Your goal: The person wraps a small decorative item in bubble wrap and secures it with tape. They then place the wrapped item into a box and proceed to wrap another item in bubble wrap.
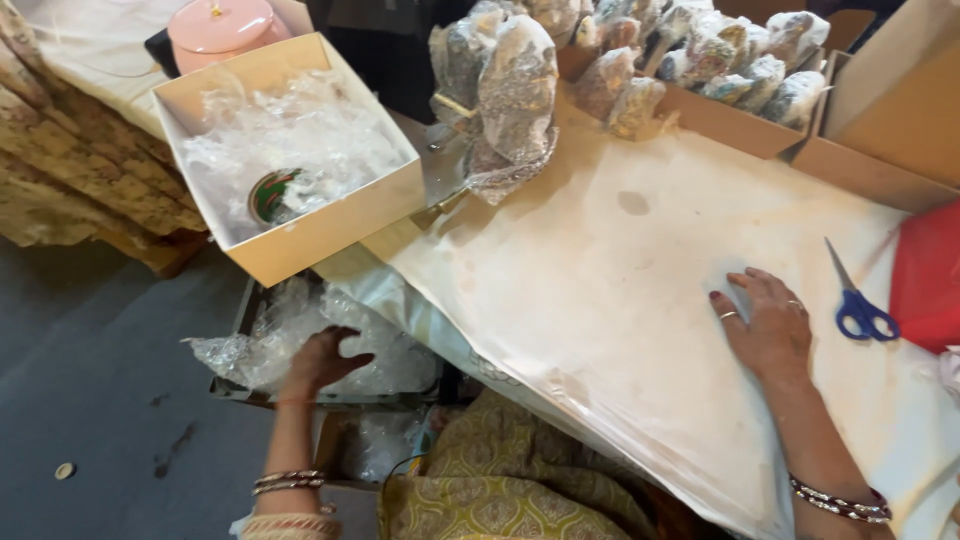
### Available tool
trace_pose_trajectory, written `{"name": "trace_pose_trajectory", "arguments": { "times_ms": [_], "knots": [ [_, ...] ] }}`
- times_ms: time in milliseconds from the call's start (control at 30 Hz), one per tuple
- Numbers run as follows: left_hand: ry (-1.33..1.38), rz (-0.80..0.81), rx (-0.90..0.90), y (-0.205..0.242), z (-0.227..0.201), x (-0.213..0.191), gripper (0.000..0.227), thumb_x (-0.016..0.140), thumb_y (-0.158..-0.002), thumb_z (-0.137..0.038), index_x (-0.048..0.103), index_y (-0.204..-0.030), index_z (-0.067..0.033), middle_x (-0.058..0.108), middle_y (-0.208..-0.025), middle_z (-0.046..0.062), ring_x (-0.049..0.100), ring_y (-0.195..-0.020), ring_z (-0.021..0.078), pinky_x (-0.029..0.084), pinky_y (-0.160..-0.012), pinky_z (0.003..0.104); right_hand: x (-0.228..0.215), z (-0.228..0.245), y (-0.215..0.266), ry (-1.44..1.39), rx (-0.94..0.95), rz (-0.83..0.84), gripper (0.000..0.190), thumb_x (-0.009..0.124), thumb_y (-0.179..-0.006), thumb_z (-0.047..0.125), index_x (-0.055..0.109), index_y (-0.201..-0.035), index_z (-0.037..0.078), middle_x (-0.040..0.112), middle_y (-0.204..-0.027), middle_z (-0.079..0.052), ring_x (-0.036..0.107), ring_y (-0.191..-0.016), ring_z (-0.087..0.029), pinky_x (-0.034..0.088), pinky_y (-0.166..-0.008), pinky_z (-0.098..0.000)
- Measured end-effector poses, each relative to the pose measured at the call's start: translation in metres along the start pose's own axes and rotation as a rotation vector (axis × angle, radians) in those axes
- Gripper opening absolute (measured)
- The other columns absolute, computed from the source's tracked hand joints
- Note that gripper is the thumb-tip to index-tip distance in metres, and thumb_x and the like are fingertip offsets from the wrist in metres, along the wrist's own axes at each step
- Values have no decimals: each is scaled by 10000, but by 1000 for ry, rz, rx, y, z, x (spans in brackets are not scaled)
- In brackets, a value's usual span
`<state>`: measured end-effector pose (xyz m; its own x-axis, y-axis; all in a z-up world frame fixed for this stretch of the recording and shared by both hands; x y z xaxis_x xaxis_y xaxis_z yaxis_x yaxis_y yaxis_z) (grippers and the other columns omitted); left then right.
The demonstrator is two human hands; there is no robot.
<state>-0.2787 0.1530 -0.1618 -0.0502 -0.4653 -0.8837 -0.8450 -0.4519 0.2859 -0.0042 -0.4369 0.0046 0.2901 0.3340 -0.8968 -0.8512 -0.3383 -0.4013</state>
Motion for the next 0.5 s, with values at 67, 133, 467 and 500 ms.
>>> {"name": "trace_pose_trajectory", "arguments": {
  "times_ms": [67, 133, 467, 500],
  "knots": [
    [62, -68, 53, -27, 27, 62, 802, 816, -734, -560, 555, -1387, -174, 575, -1391, 166, 616, -1198, 388, 523, -991, 475, -1, 2, 1, 4, 5, 5, 432, 651, -977, 428, 691, -1280, 123, 616, -1434, -122, 545, -1342, -312, 405, -1111, -476],
    [124, -139, 111, -38, 30, 99, 957, 834, -720, -592, 435, -1475, -161, 482, -1459, 225, 573, -1225, 443, 512, -971, 504, -2, 3, 1, 9, 9, 5, 431, 648, -978, 430, 693, -1281, 126, 616, -1438, -119, 545, -1338, -315, 403, -1107, -479],
    [-47, -57, -135, -56, 37, 153, 313, 645, -903, -403, 798, -1069, -187, 763, -1089, 142, 739, -1027, 355, 589, -882, 447, -1, -2, 2, -5, 48, 6, 427, 648, -979, 441, 699, -1288, 150, 608, -1461, -115, 552, -1334, -326, 417, -1115, -479],
    [19, -76, -114, -47, 22, 131, 380, 627, -895, -470, 775, -1151, -231, 764, -1143, 119, 739, -1027, 341, 590, -885, 452, 0, -3, 2, -9, 54, 10, 429, 649, -975, 440, 701, -1287, 150, 607, -1463, -117, 554, -1328, -331, 418, -1113, -481]
  ]
}}
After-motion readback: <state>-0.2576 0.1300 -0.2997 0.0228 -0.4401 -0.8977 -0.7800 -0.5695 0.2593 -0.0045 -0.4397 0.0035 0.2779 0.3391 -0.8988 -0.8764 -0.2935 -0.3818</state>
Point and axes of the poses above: each hand's wrist, its own y-axis away from the middle knuckle, its own x-axis out of the palm, z = x × y, the point moved 9 cm from there along -y, towards the middle knuckle
